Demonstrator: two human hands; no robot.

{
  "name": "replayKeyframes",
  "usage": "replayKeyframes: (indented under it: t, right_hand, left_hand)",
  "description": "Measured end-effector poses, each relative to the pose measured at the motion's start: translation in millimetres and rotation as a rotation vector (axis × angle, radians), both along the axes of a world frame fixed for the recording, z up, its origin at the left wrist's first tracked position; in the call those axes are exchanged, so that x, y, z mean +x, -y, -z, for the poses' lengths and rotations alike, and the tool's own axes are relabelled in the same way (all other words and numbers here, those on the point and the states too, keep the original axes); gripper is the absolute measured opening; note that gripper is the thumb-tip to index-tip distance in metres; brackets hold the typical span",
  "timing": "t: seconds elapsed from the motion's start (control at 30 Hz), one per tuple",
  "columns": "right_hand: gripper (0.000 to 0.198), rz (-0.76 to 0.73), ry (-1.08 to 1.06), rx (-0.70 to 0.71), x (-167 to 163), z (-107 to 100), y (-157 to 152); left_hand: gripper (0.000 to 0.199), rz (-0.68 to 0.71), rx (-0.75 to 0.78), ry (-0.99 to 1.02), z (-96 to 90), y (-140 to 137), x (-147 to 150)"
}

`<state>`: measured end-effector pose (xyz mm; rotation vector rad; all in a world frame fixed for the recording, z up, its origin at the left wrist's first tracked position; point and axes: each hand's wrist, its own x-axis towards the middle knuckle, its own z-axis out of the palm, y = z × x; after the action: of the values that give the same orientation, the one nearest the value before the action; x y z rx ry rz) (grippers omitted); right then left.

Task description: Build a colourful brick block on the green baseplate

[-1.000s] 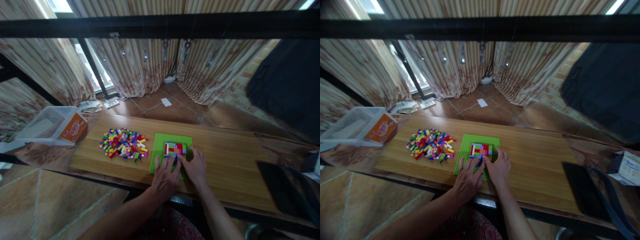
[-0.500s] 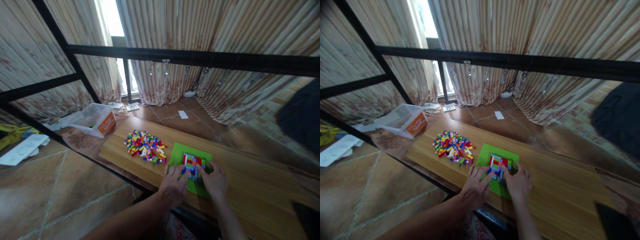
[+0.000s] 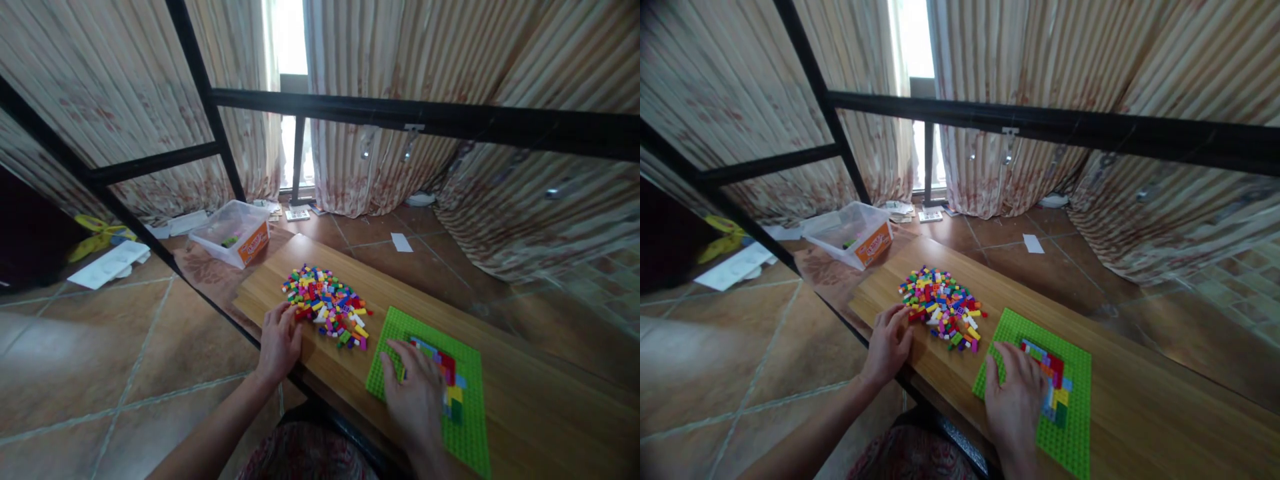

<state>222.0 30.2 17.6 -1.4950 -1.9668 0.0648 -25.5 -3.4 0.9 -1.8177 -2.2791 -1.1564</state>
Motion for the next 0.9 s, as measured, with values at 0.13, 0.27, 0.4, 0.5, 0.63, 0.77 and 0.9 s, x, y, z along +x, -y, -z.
replayKeyframes:
  t: [0.13,0.27,0.4,0.5,0.63,0.77,0.9]
  right_hand:
    - [0.031,-0.094,-0.016,-0.005,-23,9,11]
    - [0.027,-0.137,-0.019,-0.019,-30,15,20]
    - [0.026,-0.131,-0.037,-0.04,-30,18,24]
    - [0.026,-0.123,-0.07,-0.057,-29,18,25]
    - [0.025,-0.11,-0.128,-0.082,-27,12,28]
    - [0.023,-0.11,-0.265,-0.172,-30,5,31]
    - [0.029,-0.112,-0.631,-0.458,-45,-7,35]
  left_hand:
    - [0.024,-0.023,0.001,0.011,4.6,-4,-7]
    - [0.01,-0.048,-0.023,0.005,7.2,-6,-5]
    - [0.006,-0.057,-0.059,-0.021,6.2,-10,-4]
    - [0.005,-0.056,-0.073,-0.012,4.4,-11,-4]
    - [0.004,-0.039,-0.054,0.04,0.0,-4,-5]
    - [0.006,-0.02,-0.018,0.142,-10.0,8,3]
    - [0.007,0.091,0.027,0.231,-24.3,16,30]
